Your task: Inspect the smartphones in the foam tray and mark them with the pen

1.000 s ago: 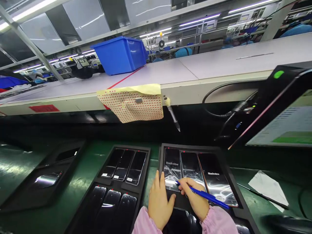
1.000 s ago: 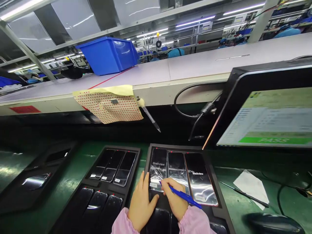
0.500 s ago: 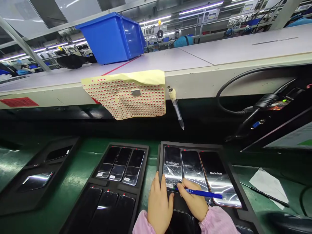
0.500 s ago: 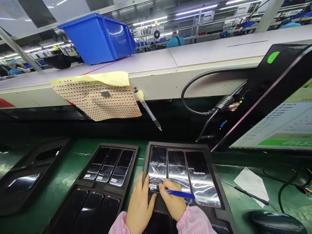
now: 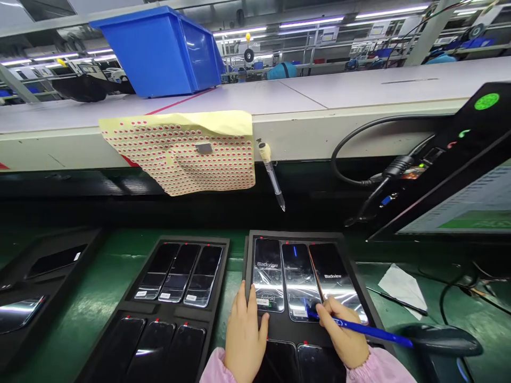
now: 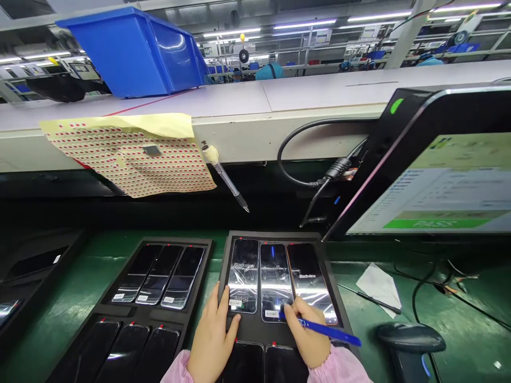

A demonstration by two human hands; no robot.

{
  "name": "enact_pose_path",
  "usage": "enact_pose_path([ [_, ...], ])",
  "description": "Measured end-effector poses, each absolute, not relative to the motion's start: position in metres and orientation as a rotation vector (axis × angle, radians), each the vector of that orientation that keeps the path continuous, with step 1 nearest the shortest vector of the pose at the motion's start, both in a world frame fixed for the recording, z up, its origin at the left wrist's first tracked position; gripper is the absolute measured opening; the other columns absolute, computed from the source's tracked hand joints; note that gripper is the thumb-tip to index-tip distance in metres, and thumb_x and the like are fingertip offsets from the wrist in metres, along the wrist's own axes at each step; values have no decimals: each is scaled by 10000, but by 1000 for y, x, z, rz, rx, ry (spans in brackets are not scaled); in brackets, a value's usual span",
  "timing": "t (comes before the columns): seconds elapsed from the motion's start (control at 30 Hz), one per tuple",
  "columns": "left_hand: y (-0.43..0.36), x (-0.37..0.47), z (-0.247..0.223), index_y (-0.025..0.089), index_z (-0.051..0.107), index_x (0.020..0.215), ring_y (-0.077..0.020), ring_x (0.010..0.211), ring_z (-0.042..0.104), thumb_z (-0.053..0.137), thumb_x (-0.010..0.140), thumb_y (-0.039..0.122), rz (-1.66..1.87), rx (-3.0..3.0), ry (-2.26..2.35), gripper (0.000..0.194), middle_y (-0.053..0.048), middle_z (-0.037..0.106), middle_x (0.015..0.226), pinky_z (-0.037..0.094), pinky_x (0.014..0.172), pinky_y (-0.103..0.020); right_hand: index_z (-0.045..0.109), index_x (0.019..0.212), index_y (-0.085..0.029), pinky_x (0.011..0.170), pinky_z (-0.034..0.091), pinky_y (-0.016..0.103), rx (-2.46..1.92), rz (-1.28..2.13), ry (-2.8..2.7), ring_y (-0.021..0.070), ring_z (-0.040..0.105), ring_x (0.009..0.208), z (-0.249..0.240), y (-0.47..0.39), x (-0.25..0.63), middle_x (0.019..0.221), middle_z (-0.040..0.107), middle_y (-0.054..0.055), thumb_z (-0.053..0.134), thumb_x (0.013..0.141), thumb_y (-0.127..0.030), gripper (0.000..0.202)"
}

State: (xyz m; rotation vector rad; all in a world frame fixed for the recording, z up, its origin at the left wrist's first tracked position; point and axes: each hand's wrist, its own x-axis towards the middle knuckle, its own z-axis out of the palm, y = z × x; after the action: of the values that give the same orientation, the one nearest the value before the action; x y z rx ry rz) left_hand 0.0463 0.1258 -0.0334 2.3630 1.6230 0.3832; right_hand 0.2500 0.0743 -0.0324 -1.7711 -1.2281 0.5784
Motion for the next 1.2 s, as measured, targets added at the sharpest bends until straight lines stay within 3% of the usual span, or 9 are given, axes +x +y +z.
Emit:
enact_pose_path([
  [0.37, 127, 44, -35, 151, 331, 1306, -293, 1251, 324, 377, 846, 285, 416, 2394, 1618, 481, -165, 299, 1389, 410, 942, -442, 255, 513, -241, 461, 265, 265, -1819, 620, -1318, 128, 374, 427, -45, 82, 254, 438, 322, -65, 376, 798, -370, 335],
  [0.6, 127, 44, -34, 145, 333, 1303, -291, 1257, 313, 367, 849, 285, 409, 2384, 1614, 476, -164, 294, 1389, 394, 956, -450, 304, 486, -239, 466, 281, 272, -1811, 635, -1233, 138, 406, 428, -40, 82, 249, 416, 388, -53, 414, 763, -355, 320],
  [0.77, 128, 45, -30, 132, 340, 1298, -289, 1245, 334, 342, 855, 290, 354, 2363, 1625, 471, -172, 298, 1383, 403, 947, -438, 356, 491, -238, 488, 351, 267, -1813, 597, -1048, 136, 453, 443, -18, 73, 263, 422, 462, -35, 381, 832, -391, 374],
  [0.93, 129, 44, -31, 129, 360, 1282, -294, 1221, 367, 346, 852, 296, 375, 2385, 1611, 462, -184, 321, 1360, 431, 911, -437, 337, 507, -233, 462, 295, 264, -1877, 401, -1114, 114, 347, 430, -8, 55, 301, 453, 355, -63, 553, 725, -441, 371],
  [1.2, 131, 40, -40, 118, 366, 1279, -302, 1193, 397, 349, 854, 324, 420, 2463, 1604, 473, -191, 331, 1345, 445, 893, -431, 257, 476, -232, 466, 274, 263, -1887, 320, -1189, 106, 328, 424, -28, 52, 315, 434, 299, -67, 460, 776, -365, 385],
])
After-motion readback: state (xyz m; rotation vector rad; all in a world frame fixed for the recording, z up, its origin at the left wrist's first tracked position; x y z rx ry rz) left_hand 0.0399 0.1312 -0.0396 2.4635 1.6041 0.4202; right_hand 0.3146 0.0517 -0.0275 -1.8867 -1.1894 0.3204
